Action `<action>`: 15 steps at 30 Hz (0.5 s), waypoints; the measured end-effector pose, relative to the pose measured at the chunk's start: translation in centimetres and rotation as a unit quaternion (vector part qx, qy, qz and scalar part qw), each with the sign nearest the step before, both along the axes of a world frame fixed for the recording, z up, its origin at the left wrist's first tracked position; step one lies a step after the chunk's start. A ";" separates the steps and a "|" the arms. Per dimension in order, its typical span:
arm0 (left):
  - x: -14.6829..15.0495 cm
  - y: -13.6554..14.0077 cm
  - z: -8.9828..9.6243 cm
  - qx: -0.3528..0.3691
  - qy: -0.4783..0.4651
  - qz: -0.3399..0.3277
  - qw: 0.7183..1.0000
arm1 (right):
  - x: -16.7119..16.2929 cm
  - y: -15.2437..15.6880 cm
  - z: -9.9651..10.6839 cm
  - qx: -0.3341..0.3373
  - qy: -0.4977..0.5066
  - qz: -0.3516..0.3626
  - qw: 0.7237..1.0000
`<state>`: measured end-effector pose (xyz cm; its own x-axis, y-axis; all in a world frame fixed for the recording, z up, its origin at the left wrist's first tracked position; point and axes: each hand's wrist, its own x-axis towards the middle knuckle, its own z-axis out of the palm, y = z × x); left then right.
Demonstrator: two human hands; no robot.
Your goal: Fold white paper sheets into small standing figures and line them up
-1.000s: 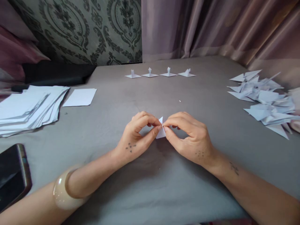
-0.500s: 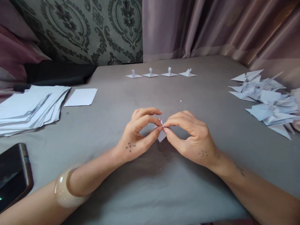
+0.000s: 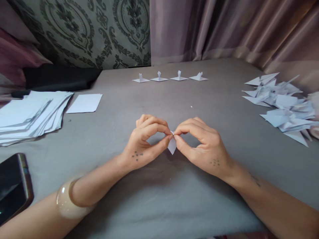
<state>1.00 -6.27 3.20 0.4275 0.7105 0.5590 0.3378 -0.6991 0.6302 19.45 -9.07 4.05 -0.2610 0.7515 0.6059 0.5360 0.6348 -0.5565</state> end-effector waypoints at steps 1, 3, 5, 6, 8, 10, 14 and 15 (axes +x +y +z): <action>0.0 0.0 0.0 -0.003 0.001 0.002 1.000 | 0.0 0.0 0.0 -0.002 -0.001 -0.002 1.000; 0.1 0.1 0.1 -0.015 -0.002 0.002 1.000 | 0.1 0.0 0.1 -0.005 -0.003 -0.005 1.000; 0.1 0.2 0.1 -0.042 -0.011 -0.007 0.999 | 0.2 0.0 0.2 -0.011 -0.005 -0.004 1.000; 0.0 0.3 0.1 -0.064 -0.018 -0.015 0.998 | 0.2 0.0 0.2 -0.015 -0.004 -0.002 1.000; 0.0 0.5 0.0 -0.118 -0.034 -0.033 0.992 | 0.4 0.0 0.4 -0.028 0.001 -0.002 1.000; -0.1 0.6 -0.1 -0.173 -0.053 -0.050 0.982 | 0.5 0.1 0.5 -0.047 0.009 -0.004 0.999; 0.0 0.5 -0.1 -0.245 -0.089 -0.067 0.963 | 0.5 0.0 0.7 -0.088 0.033 -0.015 0.995; 0.0 0.5 0.0 -0.251 -0.094 -0.066 0.961 | 0.5 0.0 0.7 -0.097 0.041 -0.019 0.994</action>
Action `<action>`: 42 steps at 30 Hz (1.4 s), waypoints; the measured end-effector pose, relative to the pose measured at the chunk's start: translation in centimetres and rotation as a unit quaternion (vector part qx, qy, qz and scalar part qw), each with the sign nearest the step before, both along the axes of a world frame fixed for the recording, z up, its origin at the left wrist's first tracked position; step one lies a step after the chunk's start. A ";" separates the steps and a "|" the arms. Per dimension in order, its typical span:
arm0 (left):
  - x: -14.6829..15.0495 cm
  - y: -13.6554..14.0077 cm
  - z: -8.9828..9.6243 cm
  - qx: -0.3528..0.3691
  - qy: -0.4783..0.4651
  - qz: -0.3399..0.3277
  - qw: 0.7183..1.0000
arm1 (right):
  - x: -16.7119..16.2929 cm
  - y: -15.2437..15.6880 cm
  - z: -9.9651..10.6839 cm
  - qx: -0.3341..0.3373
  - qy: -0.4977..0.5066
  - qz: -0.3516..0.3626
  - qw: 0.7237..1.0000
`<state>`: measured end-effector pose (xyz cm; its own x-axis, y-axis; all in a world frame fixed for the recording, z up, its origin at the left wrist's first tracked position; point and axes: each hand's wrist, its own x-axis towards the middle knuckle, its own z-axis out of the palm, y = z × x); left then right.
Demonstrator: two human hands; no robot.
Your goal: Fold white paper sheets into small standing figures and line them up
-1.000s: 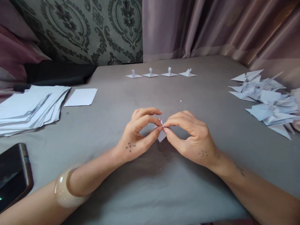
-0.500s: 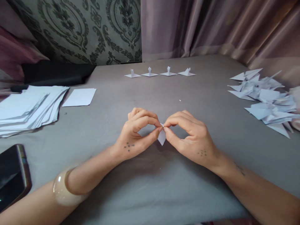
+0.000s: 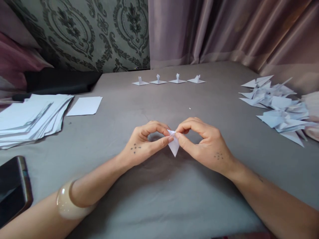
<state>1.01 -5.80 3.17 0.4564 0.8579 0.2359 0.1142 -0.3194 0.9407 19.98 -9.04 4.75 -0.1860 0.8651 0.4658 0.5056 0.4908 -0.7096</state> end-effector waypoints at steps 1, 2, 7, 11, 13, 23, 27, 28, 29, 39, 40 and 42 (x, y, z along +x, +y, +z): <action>0.0 0.0 0.1 -0.003 -0.002 0.003 1.000 | 0.0 0.0 0.0 -0.009 0.007 -0.004 1.000; 0.1 -0.1 0.1 -0.004 -0.003 0.006 1.000 | 0.0 0.0 0.0 -0.016 0.013 -0.008 1.000; 0.1 -0.2 0.1 -0.018 -0.018 0.001 1.000 | -0.1 -0.1 0.0 -0.047 0.029 -0.025 0.998; 0.2 -0.2 -0.1 -0.033 -0.026 0.012 0.999 | -0.1 -0.1 -0.1 -0.069 0.039 -0.030 0.996; 0.2 -0.1 -0.2 -0.068 -0.043 0.015 0.997 | -0.1 0.0 -0.2 -0.089 0.057 -0.025 0.994; 0.3 0.4 -0.1 -0.342 -0.205 0.054 0.915 | 0.7 0.4 0.6 -0.133 0.167 -0.062 0.975; 0.4 0.3 -0.2 -0.336 -0.197 0.051 0.920 | 0.3 0.0 0.3 -0.148 0.151 -0.029 0.977; 0.4 0.3 -0.3 -0.325 -0.194 0.050 0.924 | 0.2 0.0 0.2 -0.159 0.151 -0.020 0.975; 0.5 0.2 -0.3 -0.311 -0.189 0.052 0.930 | 0.1 0.0 0.1 -0.173 0.153 -0.014 0.973; 0.8 -0.1 -0.7 -0.206 -0.157 0.064 0.964 | -0.1 0.5 -0.7 -0.240 0.202 -0.034 0.949; 0.7 -0.1 -0.7 -0.208 -0.157 0.057 0.964 | 0.0 0.5 -0.7 -0.269 0.218 -0.022 0.938; 0.6 0.0 -0.6 -0.222 -0.157 0.041 0.961 | 0.1 0.5 -0.5 -0.312 0.247 -0.014 0.917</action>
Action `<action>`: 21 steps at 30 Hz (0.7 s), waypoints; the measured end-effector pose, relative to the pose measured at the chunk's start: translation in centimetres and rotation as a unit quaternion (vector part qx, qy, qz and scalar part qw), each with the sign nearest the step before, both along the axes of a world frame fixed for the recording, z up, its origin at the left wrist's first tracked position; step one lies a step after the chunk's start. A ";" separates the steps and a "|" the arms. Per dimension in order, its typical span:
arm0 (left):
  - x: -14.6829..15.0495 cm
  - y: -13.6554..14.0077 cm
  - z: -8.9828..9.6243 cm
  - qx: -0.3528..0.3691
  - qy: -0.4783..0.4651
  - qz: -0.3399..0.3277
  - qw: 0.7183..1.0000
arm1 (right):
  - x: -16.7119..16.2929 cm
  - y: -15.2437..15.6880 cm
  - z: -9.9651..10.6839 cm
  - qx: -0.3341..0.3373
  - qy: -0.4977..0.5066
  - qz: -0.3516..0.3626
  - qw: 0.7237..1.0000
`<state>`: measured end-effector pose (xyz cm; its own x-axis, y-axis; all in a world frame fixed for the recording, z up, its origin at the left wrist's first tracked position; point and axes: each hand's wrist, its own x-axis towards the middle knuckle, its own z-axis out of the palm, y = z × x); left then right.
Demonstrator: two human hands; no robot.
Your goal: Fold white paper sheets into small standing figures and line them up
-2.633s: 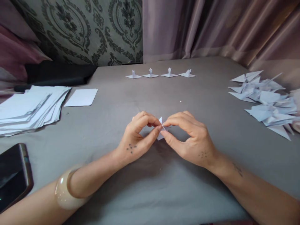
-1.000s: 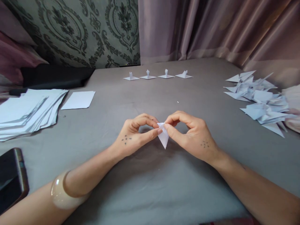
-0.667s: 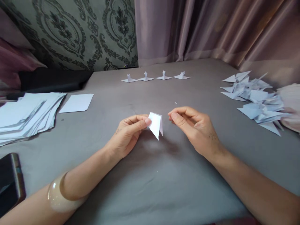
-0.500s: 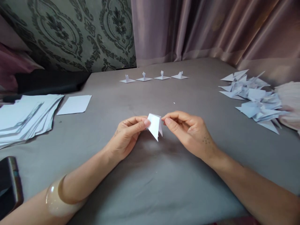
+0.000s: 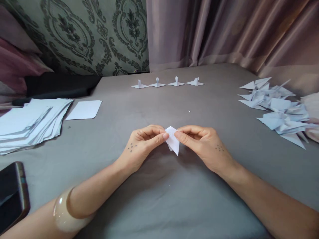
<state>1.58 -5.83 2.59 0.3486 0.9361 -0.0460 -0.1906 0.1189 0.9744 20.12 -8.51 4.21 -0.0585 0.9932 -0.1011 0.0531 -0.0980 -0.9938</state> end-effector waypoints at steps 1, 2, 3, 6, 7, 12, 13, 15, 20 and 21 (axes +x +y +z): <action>-0.1 0.0 0.1 -0.007 -0.005 -0.009 1.000 | 0.1 0.1 0.1 -0.013 0.018 -0.003 1.000; -0.1 0.1 0.2 -0.013 -0.009 -0.015 1.000 | 0.2 0.1 0.1 -0.024 0.037 -0.006 0.999; -0.2 0.1 0.3 -0.016 -0.012 -0.019 1.000 | 0.2 0.2 0.1 -0.037 0.058 -0.006 0.998; -0.2 0.1 0.3 -0.006 -0.010 -0.019 1.000 | 0.4 0.5 -0.1 -0.087 0.118 0.006 0.989; -0.2 0.0 0.2 -0.002 -0.008 -0.018 1.000 | 0.4 0.6 -0.2 -0.103 0.135 0.010 0.985; 0.2 -0.3 -0.1 -0.031 -0.042 -0.005 0.999 | 0.1 0.7 -0.6 -0.141 0.175 0.005 0.974; 0.3 -0.3 -0.1 -0.048 -0.058 0.000 0.997 | 0.0 0.7 -0.6 -0.144 0.178 0.002 0.973; 0.4 -0.2 0.1 -0.090 -0.080 0.002 0.993 | 0.0 0.7 -0.7 -0.152 0.186 0.002 0.971; 0.6 -0.1 0.2 -0.151 -0.090 -0.023 0.984 | -0.1 0.8 -0.6 -0.167 0.209 0.007 0.964; 0.6 -0.1 0.1 -0.151 -0.092 -0.024 0.984 | -0.1 0.7 -0.6 -0.167 0.212 0.007 0.963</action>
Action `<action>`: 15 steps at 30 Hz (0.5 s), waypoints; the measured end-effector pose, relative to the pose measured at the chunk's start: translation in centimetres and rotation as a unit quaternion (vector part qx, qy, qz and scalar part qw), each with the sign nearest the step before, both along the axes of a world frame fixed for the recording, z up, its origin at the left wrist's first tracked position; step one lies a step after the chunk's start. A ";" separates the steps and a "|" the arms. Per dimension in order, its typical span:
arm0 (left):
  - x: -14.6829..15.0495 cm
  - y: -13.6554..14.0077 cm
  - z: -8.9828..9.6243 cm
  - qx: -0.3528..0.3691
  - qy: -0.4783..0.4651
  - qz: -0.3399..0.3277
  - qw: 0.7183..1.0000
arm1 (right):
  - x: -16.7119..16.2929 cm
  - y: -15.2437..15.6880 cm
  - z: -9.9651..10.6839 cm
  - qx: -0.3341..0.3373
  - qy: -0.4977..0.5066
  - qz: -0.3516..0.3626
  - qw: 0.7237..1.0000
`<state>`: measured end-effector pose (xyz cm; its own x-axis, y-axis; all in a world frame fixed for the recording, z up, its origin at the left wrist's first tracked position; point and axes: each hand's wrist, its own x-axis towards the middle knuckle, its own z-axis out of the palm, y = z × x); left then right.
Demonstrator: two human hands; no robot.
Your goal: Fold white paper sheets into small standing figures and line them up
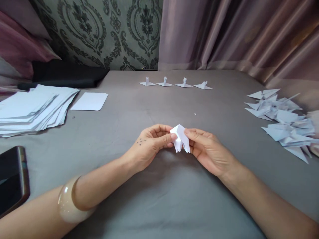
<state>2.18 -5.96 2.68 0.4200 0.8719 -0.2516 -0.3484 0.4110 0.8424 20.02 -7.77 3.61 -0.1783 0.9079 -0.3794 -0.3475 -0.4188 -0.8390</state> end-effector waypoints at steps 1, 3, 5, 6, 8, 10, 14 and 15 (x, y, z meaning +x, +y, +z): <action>0.0 0.0 -0.1 0.002 -0.002 0.002 1.000 | 0.0 0.0 0.0 -0.001 0.003 0.001 1.000; 0.1 0.0 -0.3 0.009 -0.006 0.008 1.000 | -0.1 -0.1 0.1 -0.003 0.006 0.003 1.000; 0.1 -0.1 -0.4 0.012 -0.010 0.011 1.000 | -0.2 -0.1 0.1 -0.005 0.007 0.003 1.000; 0.1 -0.1 -0.3 0.009 -0.012 0.010 1.000 | -0.2 -0.1 0.1 -0.006 0.007 0.000 1.000; 0.0 -0.2 -0.1 -0.004 -0.017 0.000 1.000 | -0.2 -0.1 0.0 -0.008 0.008 -0.014 1.000; 0.0 -0.3 0.2 -0.019 -0.022 -0.015 0.999 | -0.2 -0.1 0.0 -0.010 0.008 -0.027 1.000; 0.1 -0.3 0.3 -0.033 -0.024 -0.024 0.999 | -0.4 -0.2 -0.2 -0.005 0.013 -0.031 0.999; 0.1 -0.3 0.2 -0.030 -0.022 -0.021 0.999 | -0.5 -0.2 -0.2 0.001 0.017 -0.026 1.000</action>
